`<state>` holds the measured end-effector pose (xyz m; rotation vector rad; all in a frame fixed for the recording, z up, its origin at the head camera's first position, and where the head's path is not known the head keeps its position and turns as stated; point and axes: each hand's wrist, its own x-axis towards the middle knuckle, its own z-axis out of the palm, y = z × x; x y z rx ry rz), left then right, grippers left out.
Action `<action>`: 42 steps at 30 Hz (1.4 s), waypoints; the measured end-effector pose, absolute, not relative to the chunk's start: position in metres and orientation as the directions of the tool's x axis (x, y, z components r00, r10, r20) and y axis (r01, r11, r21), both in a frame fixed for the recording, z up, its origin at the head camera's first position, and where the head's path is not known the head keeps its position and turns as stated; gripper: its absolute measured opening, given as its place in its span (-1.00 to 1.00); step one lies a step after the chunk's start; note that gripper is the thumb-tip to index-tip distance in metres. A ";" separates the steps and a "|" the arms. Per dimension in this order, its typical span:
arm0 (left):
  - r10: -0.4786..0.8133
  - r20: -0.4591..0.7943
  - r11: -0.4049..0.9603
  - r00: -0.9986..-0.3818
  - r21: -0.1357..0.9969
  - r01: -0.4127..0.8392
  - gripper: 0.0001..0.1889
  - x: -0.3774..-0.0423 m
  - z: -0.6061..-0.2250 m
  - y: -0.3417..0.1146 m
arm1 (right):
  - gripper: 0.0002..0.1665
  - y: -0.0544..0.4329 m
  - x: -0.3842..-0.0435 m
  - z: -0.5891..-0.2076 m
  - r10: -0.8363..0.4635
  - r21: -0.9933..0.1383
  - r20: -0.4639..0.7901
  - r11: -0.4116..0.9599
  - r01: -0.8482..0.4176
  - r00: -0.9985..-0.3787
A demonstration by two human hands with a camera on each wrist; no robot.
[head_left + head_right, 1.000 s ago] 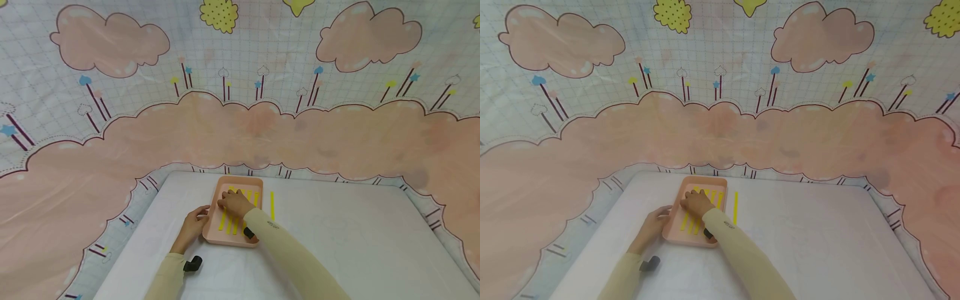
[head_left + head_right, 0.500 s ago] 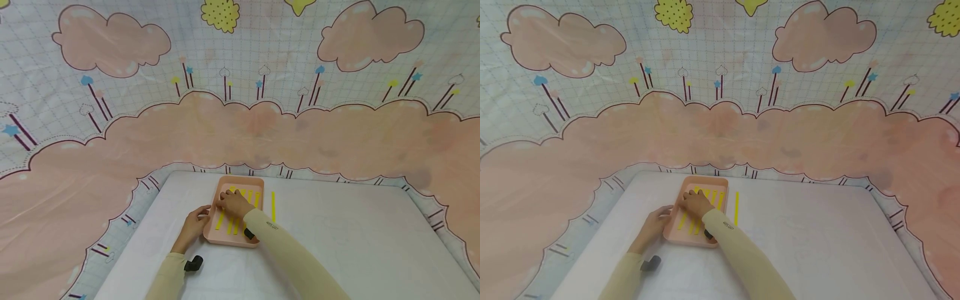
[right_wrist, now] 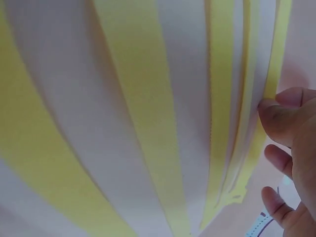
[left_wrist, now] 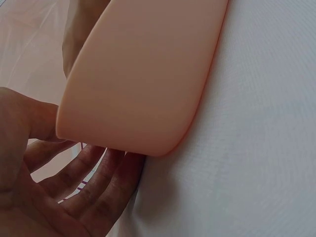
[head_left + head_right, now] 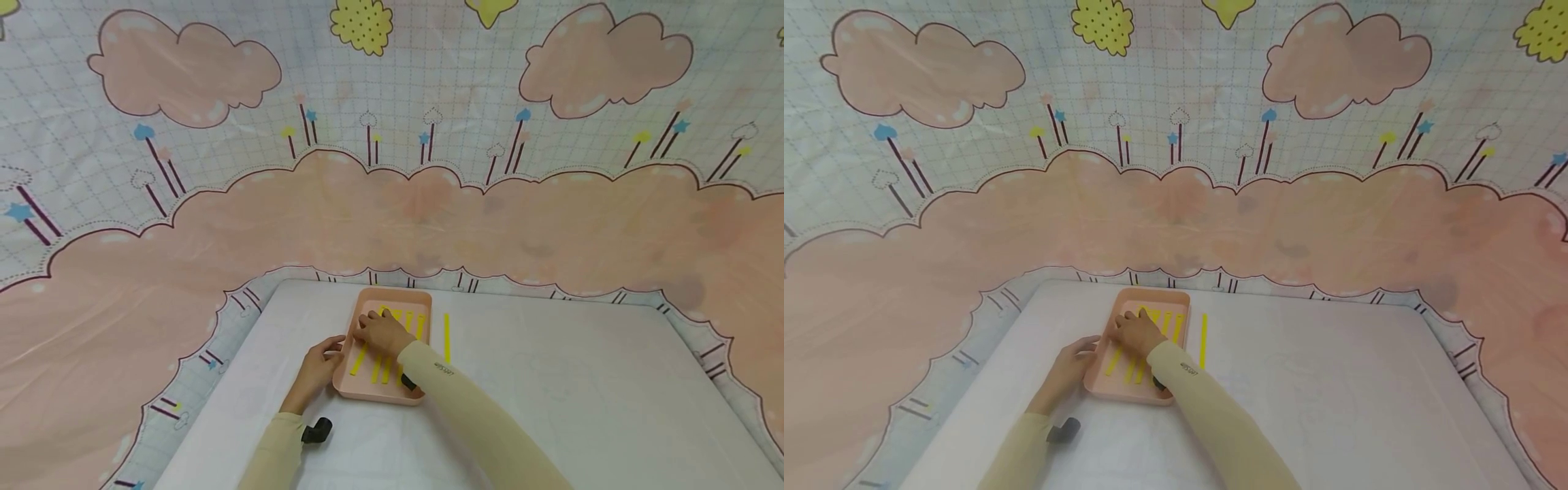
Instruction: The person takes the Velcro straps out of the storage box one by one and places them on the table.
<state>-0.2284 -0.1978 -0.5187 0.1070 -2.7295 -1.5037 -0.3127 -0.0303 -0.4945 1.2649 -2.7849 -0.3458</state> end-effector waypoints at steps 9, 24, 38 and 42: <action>-0.059 0.016 0.533 -0.998 0.846 -0.017 -0.58 -0.227 -0.517 -0.199 | -0.70 -0.029 -0.312 -0.490 -0.794 0.336 0.018 0.577 -0.745 -0.607; -0.057 0.037 0.537 -0.998 0.844 0.001 -0.58 -0.229 -0.516 -0.198 | -0.75 -0.014 -0.306 -0.469 -0.815 0.329 0.136 0.573 -0.751 -0.563; -0.066 -0.003 0.535 -0.998 0.844 -0.038 -0.56 -0.231 -0.521 -0.198 | -0.94 0.007 -0.295 -0.458 -0.771 0.099 0.332 0.602 -0.793 -0.544; -0.069 0.015 0.540 -0.997 0.841 -0.024 -0.56 -0.227 -0.521 -0.202 | -0.95 0.008 -0.291 -0.457 -0.747 0.051 0.377 0.607 -0.793 -0.547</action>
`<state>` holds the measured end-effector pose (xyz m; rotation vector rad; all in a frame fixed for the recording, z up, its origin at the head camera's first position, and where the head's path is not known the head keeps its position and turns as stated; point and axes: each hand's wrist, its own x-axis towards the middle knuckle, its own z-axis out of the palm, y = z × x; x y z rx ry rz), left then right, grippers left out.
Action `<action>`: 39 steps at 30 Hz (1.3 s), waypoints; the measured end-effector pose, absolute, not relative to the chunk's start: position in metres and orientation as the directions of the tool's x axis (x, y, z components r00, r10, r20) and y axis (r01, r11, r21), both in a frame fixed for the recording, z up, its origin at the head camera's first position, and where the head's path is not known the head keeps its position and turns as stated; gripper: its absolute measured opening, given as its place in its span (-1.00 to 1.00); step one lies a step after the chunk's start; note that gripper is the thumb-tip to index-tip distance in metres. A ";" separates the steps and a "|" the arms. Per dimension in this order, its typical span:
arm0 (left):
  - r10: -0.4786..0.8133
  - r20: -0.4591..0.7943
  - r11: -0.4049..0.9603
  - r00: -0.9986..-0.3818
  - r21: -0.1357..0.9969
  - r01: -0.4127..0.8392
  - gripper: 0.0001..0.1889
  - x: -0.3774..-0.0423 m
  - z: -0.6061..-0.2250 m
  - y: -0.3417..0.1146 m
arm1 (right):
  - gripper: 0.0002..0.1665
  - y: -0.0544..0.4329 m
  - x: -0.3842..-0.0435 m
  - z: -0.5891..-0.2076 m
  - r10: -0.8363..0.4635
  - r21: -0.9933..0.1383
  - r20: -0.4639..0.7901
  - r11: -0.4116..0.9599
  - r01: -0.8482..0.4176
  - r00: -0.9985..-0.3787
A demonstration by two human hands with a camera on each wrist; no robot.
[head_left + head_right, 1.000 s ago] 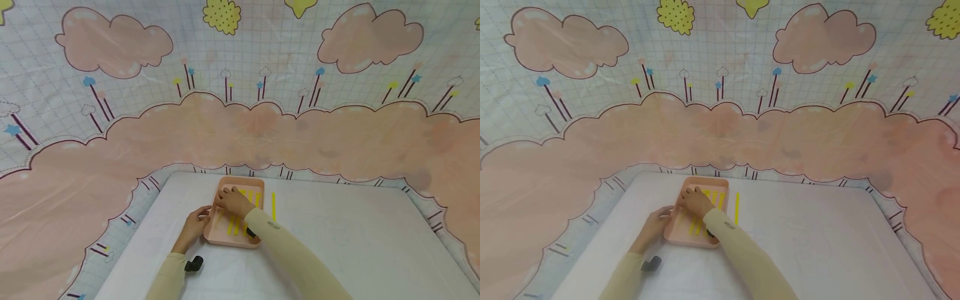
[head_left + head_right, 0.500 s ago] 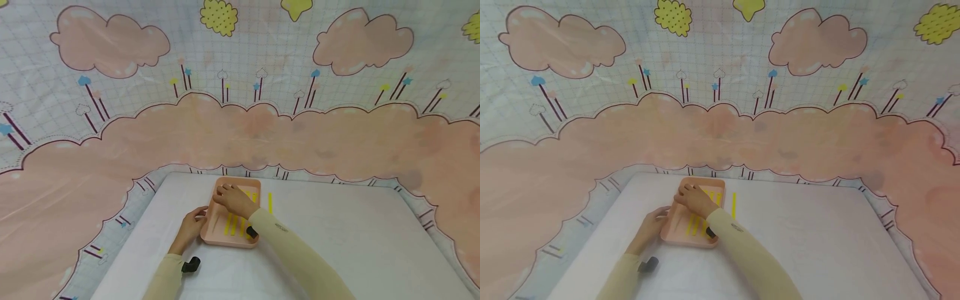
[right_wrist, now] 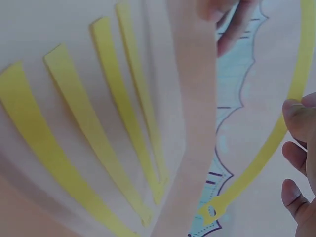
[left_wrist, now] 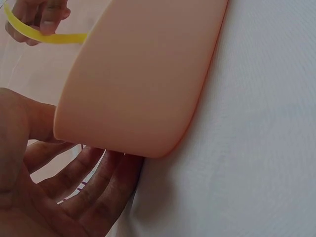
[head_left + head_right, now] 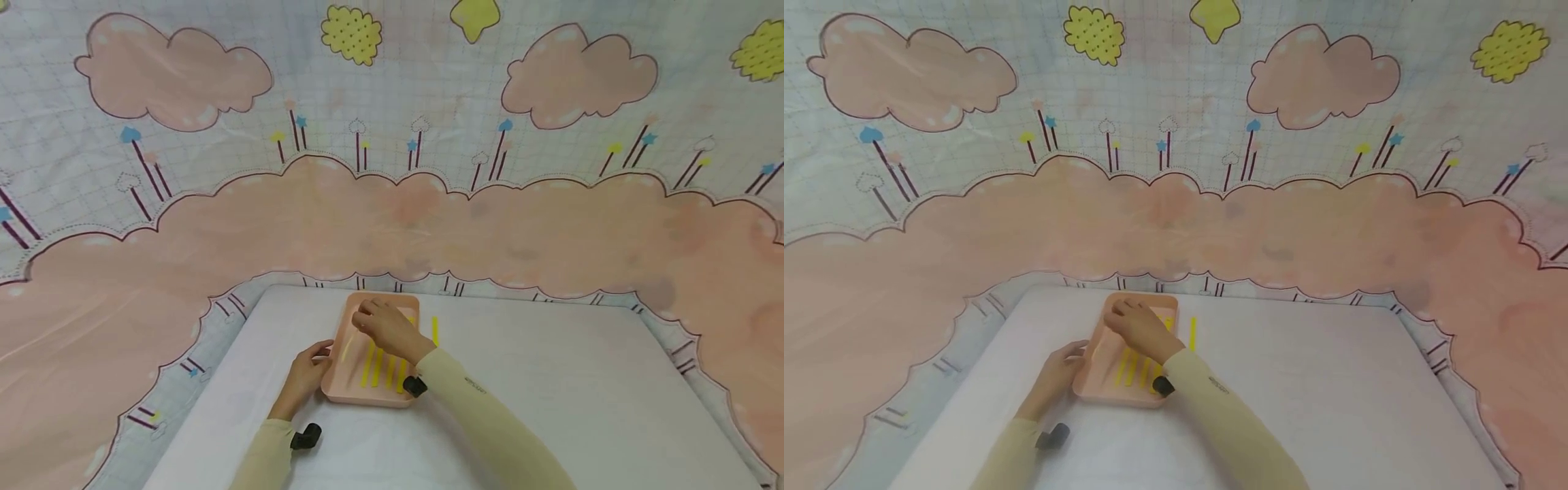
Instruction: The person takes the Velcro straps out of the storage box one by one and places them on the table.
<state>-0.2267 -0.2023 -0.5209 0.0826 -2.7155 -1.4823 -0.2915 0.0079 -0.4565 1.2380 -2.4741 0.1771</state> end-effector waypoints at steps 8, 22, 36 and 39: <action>-0.080 0.031 0.514 -0.996 0.858 -0.014 -0.56 -0.217 -0.526 -0.212 | -0.91 0.005 -0.279 -0.455 -0.729 -0.046 0.499 0.517 -0.855 -0.468; -0.072 0.024 0.523 -0.997 0.852 -0.017 -0.55 -0.226 -0.528 -0.205 | -0.91 0.022 -0.275 -0.452 -0.612 -0.178 0.574 0.555 -0.813 -0.544; -0.073 0.017 0.524 -0.997 0.852 -0.024 -0.55 -0.227 -0.523 -0.199 | -0.88 0.036 -0.263 -0.448 -0.494 -0.322 0.654 0.503 -0.802 -0.573; -0.069 0.015 0.520 -0.998 0.854 -0.023 -0.55 -0.227 -0.523 -0.198 | -0.86 0.040 -0.261 -0.445 -0.470 -0.356 0.667 0.480 -0.802 -0.578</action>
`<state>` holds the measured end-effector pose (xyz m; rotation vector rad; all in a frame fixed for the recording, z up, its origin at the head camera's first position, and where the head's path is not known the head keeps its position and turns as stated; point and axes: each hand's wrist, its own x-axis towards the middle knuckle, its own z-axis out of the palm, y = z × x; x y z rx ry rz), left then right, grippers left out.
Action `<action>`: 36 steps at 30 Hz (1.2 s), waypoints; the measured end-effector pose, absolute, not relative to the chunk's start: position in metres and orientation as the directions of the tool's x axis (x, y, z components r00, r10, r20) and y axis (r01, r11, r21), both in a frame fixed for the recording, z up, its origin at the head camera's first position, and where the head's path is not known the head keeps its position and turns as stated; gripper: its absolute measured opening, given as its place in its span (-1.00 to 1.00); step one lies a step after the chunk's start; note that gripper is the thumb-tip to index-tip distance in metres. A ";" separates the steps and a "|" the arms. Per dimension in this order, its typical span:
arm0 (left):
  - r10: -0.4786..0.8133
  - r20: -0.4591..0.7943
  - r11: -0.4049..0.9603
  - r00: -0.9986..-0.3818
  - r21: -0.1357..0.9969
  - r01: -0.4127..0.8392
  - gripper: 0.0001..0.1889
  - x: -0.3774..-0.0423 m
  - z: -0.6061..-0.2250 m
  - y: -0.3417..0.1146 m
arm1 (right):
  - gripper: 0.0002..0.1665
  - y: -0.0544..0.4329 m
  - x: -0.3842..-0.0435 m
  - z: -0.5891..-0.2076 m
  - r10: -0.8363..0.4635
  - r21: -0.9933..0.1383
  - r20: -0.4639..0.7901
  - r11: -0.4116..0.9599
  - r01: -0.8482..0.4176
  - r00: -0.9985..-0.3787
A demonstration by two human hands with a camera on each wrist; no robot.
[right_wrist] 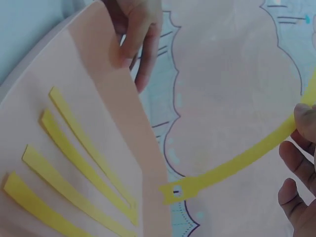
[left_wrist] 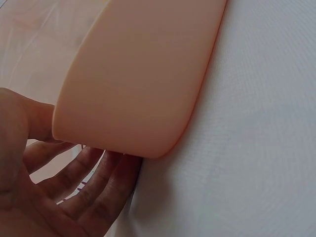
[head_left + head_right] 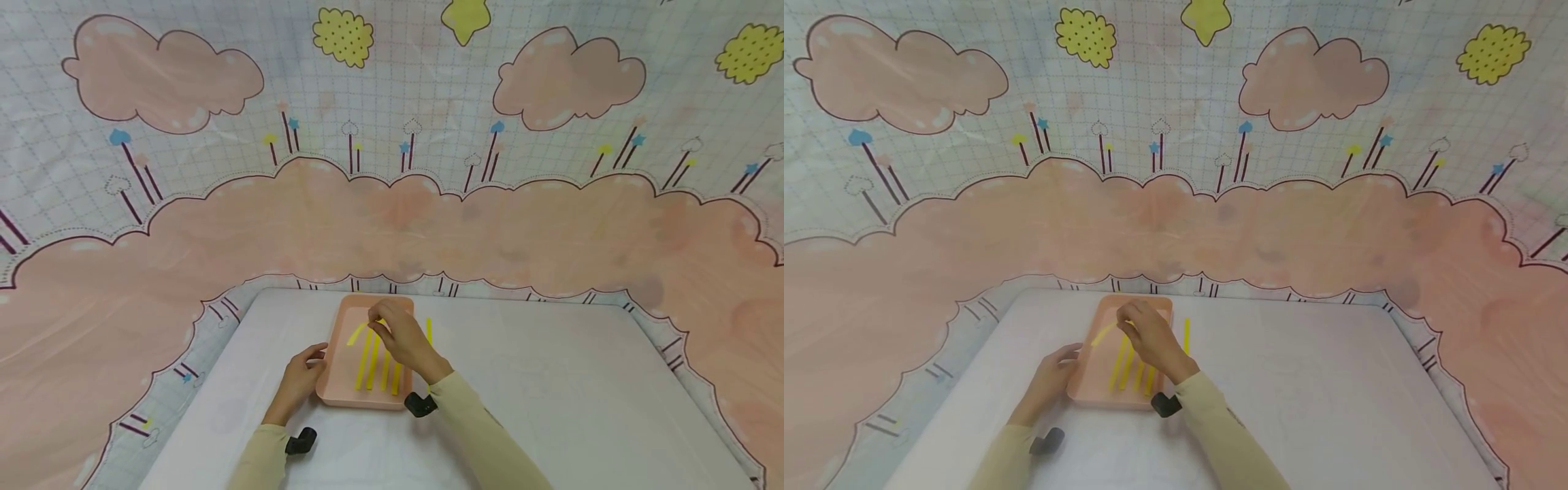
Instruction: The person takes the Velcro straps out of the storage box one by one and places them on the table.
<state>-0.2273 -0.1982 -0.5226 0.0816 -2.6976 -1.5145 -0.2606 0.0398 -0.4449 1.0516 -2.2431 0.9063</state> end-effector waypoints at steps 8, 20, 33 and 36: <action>-0.064 0.029 0.521 -0.998 0.854 -0.009 -0.56 -0.227 -0.525 -0.198 | -0.87 0.049 -0.250 -0.440 -0.416 -0.469 0.635 0.463 -0.753 -0.651; -0.063 0.019 0.518 -0.998 0.855 -0.016 -0.55 -0.229 -0.531 -0.200 | -0.84 0.060 -0.239 -0.433 -0.302 -0.639 0.593 0.388 -0.664 -0.746; -0.060 0.006 0.508 -0.998 0.861 -0.025 -0.55 -0.230 -0.524 -0.201 | -0.70 0.076 -0.238 -0.435 -0.144 -0.862 0.421 0.242 -0.445 -0.895; -0.060 0.004 0.514 -0.998 0.857 -0.027 -0.55 -0.231 -0.525 -0.202 | -0.70 0.078 -0.230 -0.425 -0.153 -0.881 0.385 0.233 -0.411 -0.910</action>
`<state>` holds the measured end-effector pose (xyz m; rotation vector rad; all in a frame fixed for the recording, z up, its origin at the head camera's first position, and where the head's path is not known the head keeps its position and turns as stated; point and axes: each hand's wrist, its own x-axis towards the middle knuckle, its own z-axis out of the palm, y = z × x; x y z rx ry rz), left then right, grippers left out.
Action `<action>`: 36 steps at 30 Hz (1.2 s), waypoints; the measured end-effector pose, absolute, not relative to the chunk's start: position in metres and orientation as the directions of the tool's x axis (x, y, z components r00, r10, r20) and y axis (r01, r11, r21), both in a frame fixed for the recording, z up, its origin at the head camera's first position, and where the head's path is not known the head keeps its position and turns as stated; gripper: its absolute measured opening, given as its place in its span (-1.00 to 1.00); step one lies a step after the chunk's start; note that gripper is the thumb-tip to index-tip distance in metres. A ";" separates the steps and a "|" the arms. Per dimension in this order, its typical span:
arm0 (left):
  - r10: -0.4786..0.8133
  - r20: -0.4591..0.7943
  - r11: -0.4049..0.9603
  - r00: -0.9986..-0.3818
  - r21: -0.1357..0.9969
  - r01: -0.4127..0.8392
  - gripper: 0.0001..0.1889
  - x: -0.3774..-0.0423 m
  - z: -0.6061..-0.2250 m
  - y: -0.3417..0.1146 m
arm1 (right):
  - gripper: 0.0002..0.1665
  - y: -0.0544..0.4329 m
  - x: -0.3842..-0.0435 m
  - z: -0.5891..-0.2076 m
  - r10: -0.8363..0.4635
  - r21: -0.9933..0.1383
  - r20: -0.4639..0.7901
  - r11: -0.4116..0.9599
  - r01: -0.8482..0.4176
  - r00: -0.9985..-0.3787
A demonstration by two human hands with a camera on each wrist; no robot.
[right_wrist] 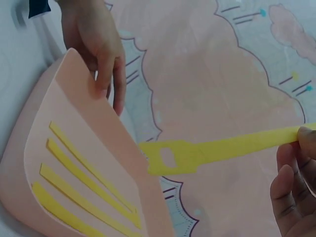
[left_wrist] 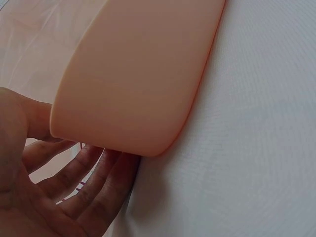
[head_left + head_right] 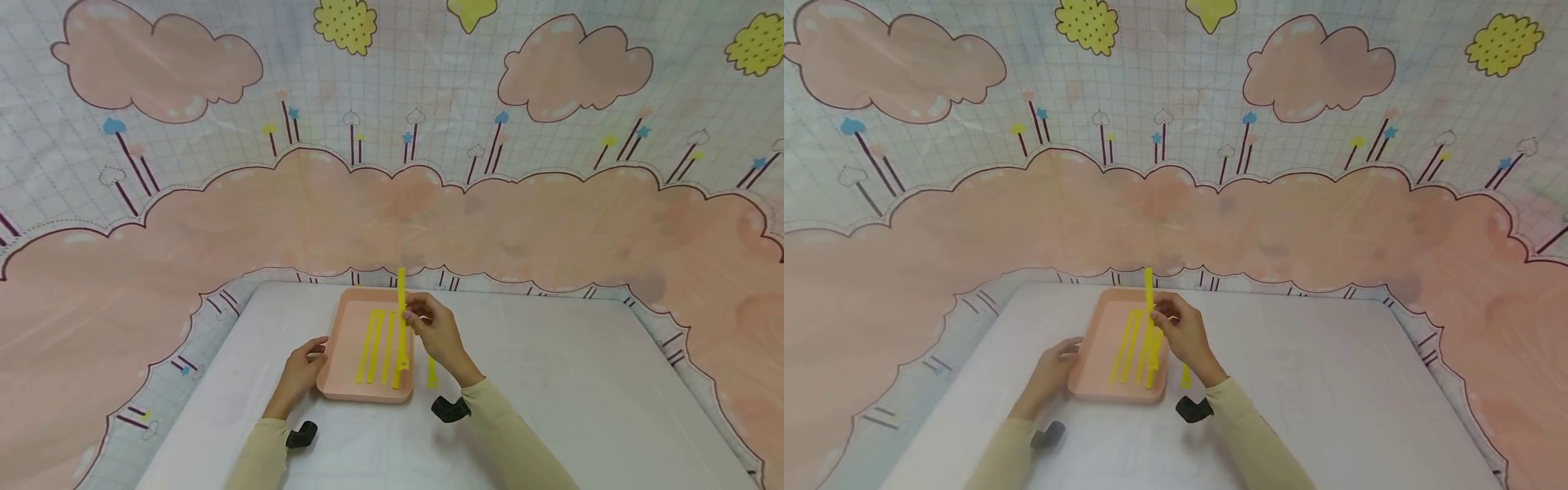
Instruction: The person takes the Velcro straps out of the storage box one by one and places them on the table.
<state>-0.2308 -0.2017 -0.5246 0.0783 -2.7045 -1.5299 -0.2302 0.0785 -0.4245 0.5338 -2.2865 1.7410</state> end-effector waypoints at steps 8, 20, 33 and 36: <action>-0.062 0.013 0.517 -0.998 0.856 -0.021 -0.55 -0.232 -0.526 -0.203 | -0.72 0.093 -0.233 -0.430 -0.130 -0.921 0.341 0.152 -0.358 -0.931; -0.054 0.006 0.518 -0.999 0.855 -0.023 -0.55 -0.234 -0.526 -0.205 | -0.69 0.126 -0.243 -0.452 -0.054 -0.968 0.217 0.116 -0.222 -0.975; -0.056 0.003 0.526 -0.998 0.850 -0.027 -0.56 -0.234 -0.527 -0.205 | -0.70 0.143 -0.240 -0.465 0.014 -0.977 0.074 0.199 -0.069 -0.997; -0.058 0.006 0.526 -0.998 0.850 -0.025 -0.56 -0.233 -0.526 -0.206 | -0.69 0.146 -0.240 -0.469 0.022 -0.978 0.059 0.202 -0.053 -0.998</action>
